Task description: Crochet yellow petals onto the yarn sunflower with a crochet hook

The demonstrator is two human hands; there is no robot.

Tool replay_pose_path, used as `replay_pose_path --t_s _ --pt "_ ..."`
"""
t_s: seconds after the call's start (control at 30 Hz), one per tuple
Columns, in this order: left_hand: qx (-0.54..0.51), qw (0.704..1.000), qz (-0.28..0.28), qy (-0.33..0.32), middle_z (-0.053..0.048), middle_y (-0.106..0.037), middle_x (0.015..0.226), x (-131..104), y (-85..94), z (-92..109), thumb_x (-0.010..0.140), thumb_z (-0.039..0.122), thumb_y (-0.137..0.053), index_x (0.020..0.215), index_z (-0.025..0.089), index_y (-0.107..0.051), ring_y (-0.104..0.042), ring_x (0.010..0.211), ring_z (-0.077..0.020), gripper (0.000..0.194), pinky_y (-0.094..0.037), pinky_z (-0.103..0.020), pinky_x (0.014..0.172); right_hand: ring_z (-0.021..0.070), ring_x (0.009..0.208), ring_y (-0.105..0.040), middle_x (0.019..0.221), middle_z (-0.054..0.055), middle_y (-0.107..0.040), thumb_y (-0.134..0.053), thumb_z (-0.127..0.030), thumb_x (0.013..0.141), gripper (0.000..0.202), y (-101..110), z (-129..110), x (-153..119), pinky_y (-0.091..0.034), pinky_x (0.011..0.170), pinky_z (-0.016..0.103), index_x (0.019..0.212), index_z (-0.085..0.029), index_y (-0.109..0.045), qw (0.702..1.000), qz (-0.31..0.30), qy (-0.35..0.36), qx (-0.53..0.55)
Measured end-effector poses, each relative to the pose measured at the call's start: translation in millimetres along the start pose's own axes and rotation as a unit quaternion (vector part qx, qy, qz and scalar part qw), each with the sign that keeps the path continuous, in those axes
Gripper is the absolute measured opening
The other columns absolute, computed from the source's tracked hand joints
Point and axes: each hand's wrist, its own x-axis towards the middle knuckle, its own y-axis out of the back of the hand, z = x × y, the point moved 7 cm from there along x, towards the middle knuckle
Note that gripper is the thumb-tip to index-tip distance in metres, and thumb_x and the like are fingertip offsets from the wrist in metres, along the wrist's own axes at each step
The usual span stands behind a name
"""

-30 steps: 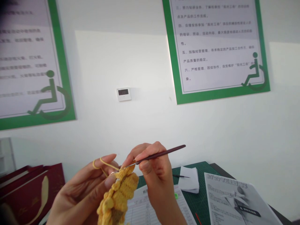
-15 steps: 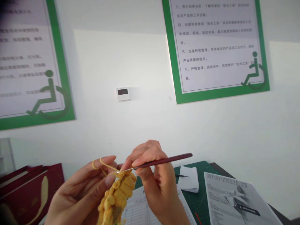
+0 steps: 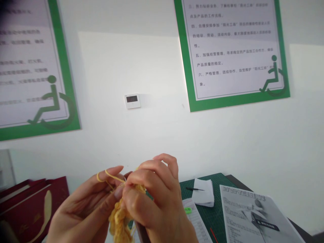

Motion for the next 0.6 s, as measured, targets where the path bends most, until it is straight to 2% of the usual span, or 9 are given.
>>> replay_pose_path --t_s 0.1,0.17,0.3,0.4,0.5,0.53,0.6 --pt "-0.029 1.0 0.011 0.006 -0.005 -0.078 0.071 1 1.0 -3 0.055 0.017 -0.102 0.098 0.021 -0.088 -0.075 0.076 -0.0198 0.045 -0.062 -0.021 0.069 0.017 0.085 -0.065 0.09 0.001 -0.071 -0.064 -0.018 0.101 0.006 -10 17 -7 -0.05 0.081 0.041 0.098 -0.022 -0.062 0.995 0.0 -0.042 0.092" --pt "-0.05 0.998 0.014 0.019 -0.003 -0.076 0.071 3 0.9 -5 0.055 0.014 -0.102 0.102 0.021 -0.088 -0.072 0.072 -0.0169 0.049 -0.061 -0.021 0.071 0.0174 0.083 -0.063 0.086 0.0 -0.068 -0.066 -0.019 0.1 0.008 -16 32 -14 -0.053 0.076 0.038 0.095 -0.024 -0.061 0.98 0.024 -0.081 0.182" --pt "-0.072 0.993 0.0 0.09 -0.002 -0.074 0.074 4 -2.7 -15 0.057 0.016 -0.101 0.107 0.02 -0.088 -0.071 0.07 -0.0153 0.052 -0.061 -0.022 0.07 0.0185 0.081 -0.062 0.08 -0.001 -0.065 -0.063 -0.023 0.101 0.009 -23 45 -26 -0.055 0.074 0.039 0.093 -0.025 -0.059 0.959 0.078 -0.08 0.259" --pt "-0.071 0.993 -0.008 0.095 -0.002 -0.074 0.074 4 -4.3 -17 0.057 0.016 -0.101 0.105 0.019 -0.088 -0.072 0.07 -0.0146 0.049 -0.062 -0.02 0.071 0.0179 0.083 -0.063 0.087 0.001 -0.068 -0.058 -0.013 0.102 0.011 -19 29 -26 -0.054 0.076 0.04 0.103 -0.024 -0.062 0.984 0.098 -0.02 0.149" --pt "-0.041 0.999 0.019 0.005 -0.001 -0.077 0.075 6 1.8 -10 0.06 0.017 -0.1 0.106 0.021 -0.087 -0.075 0.075 -0.0165 0.048 -0.063 -0.023 0.08 0.0183 0.083 -0.066 0.09 0.005 -0.073 -0.061 -0.002 0.095 0.02 -14 4 -22 -0.052 0.078 0.04 0.104 -0.019 -0.065 0.993 0.107 0.04 -0.037" --pt "-0.022 0.999 0.032 -0.029 -0.002 -0.079 0.077 6 4.8 -7 0.061 0.017 -0.1 0.106 0.022 -0.087 -0.076 0.08 -0.0182 0.048 -0.063 -0.025 0.083 0.0189 0.083 -0.066 0.089 0.006 -0.073 -0.06 -0.002 0.094 0.019 -14 2 -20 -0.052 0.076 0.039 0.103 -0.017 -0.066 0.993 0.097 0.026 -0.053" --pt "0.016 0.996 0.046 -0.072 -0.003 -0.081 0.079 6 8.3 -2 0.062 0.02 -0.1 0.105 0.022 -0.087 -0.077 0.086 -0.0207 0.044 -0.063 -0.026 0.086 0.0193 0.08 -0.066 0.085 0.007 -0.072 -0.055 -0.004 0.096 0.018 -13 3 -16 -0.055 0.073 0.037 0.104 -0.016 -0.065 0.997 0.073 -0.028 -0.016"
